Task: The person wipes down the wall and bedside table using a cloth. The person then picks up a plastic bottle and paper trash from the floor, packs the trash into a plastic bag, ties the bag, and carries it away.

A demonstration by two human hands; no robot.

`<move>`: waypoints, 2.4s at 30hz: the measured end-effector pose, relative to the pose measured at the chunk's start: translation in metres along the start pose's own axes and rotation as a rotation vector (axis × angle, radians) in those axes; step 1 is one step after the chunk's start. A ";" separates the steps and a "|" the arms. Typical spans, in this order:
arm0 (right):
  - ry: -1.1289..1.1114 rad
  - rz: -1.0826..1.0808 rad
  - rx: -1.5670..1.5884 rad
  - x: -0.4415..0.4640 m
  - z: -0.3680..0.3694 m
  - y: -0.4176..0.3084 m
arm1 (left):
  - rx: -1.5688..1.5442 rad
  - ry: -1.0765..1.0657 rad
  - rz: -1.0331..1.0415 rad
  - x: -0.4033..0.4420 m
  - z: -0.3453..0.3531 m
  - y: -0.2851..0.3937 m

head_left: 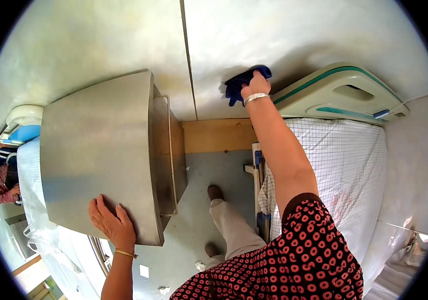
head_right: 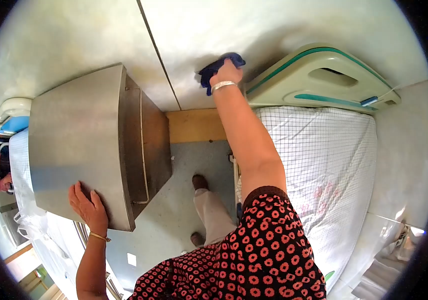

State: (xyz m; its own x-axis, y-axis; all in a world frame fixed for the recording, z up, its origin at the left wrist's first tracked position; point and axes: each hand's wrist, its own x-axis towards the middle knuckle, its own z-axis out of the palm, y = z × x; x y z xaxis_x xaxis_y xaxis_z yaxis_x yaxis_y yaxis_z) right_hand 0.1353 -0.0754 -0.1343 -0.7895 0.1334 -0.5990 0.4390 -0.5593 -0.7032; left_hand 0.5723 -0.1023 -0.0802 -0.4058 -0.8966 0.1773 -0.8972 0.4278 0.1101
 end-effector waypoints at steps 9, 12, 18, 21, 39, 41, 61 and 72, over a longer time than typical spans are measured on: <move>0.008 0.102 -0.114 0.040 -0.026 0.014 | 0.015 -0.043 -0.011 0.001 -0.002 0.003; -0.172 0.074 -0.137 0.023 -0.024 0.000 | 0.017 -0.037 -0.025 0.001 -0.001 0.001; -0.182 0.054 -0.174 0.046 -0.023 0.011 | 0.043 -0.022 -0.022 0.002 0.000 0.002; -0.108 0.166 -0.144 0.038 -0.026 0.008 | 0.050 -0.011 0.003 0.001 -0.001 0.001; -0.249 -0.002 -0.186 0.028 -0.016 -0.005 | 0.017 -0.007 0.002 0.002 0.002 0.000; -0.113 0.045 -0.219 0.033 -0.020 -0.001 | 0.040 -0.003 0.022 0.001 0.001 0.000; -0.262 -0.190 -0.187 0.036 -0.018 0.003 | 0.032 0.000 0.010 0.003 0.002 0.001; -0.275 -0.180 -0.249 0.034 -0.017 -0.004 | 0.014 -0.006 0.006 0.002 0.003 0.002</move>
State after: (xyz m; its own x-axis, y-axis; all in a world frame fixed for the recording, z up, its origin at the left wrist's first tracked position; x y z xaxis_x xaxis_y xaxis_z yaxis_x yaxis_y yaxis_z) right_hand 0.1139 -0.0549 -0.1581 -0.9336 -0.0318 -0.3569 0.3471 -0.3276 -0.8787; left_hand 0.5695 -0.1042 -0.0821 -0.4122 -0.8948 0.1719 -0.8971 0.4315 0.0952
